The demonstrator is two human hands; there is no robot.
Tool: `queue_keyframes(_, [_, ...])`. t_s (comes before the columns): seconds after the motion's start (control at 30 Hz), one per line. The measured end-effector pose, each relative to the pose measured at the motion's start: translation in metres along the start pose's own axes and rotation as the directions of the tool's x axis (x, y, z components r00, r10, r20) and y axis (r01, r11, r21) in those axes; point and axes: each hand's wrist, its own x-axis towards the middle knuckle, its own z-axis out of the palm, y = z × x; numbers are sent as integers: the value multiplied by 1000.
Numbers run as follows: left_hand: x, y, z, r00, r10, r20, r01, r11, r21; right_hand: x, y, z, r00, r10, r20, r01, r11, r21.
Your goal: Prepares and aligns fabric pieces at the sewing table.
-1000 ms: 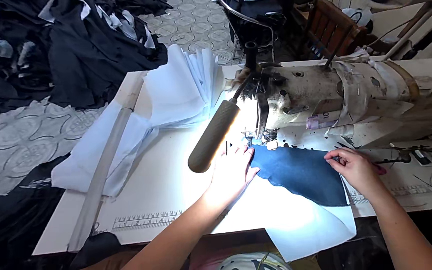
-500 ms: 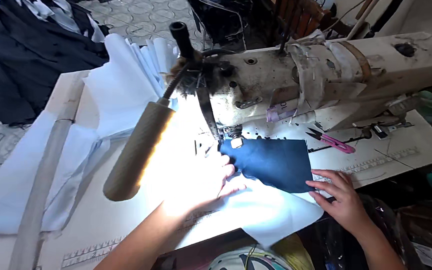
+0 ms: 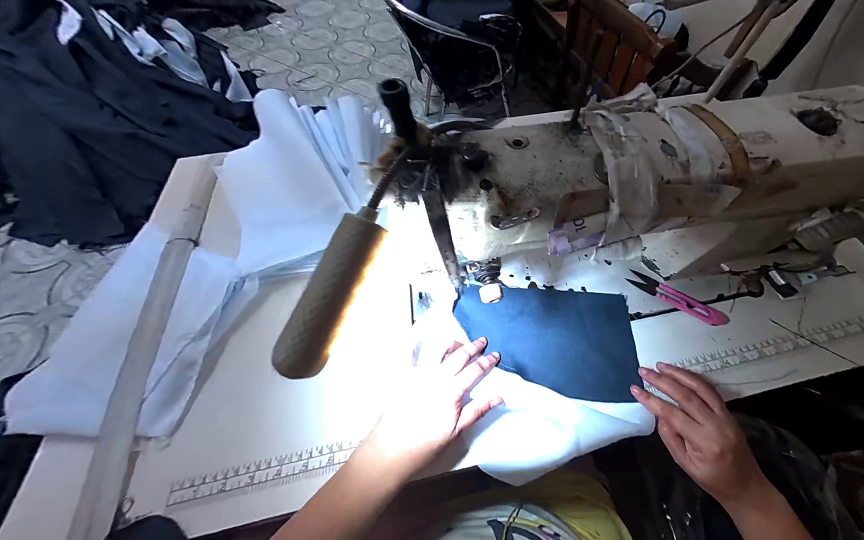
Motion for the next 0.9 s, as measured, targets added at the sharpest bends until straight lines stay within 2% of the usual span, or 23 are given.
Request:
queue_keyframes(0.13, [4, -24, -13, 998, -19, 52, 23, 996, -88, 11, -16, 8, 994, -100, 44, 98, 994, 40])
queue_keyframes(0.27, [20, -36, -26, 994, -31, 101, 38, 997, -70, 31, -40, 21, 985, -140, 105, 127, 984, 123])
queue_keyframes(0.37, [19, -9, -27, 993, -2, 122, 15, 995, -103, 47, -61, 35, 979, -167, 117, 146, 975, 168])
queue_keyframes(0.5, [-2, 27, -6, 997, 77, -9, -78, 996, -42, 69, -82, 53, 978, -162, 129, 140, 977, 161])
queue_keyframes(0.6, [-15, 34, 1, 996, 24, -90, -19, 998, 55, 90, -85, 61, 969, -176, 175, 143, 973, 183])
queue_keyframes(0.73, [-15, 24, -12, 993, -116, 16, 116, 993, 3, 120, -82, 69, 942, -201, 270, 132, 958, 255])
queue_keyframes(0.9, [5, -8, -27, 989, -128, 74, 129, 992, -12, 160, -77, 74, 885, -164, 435, 30, 954, 298])
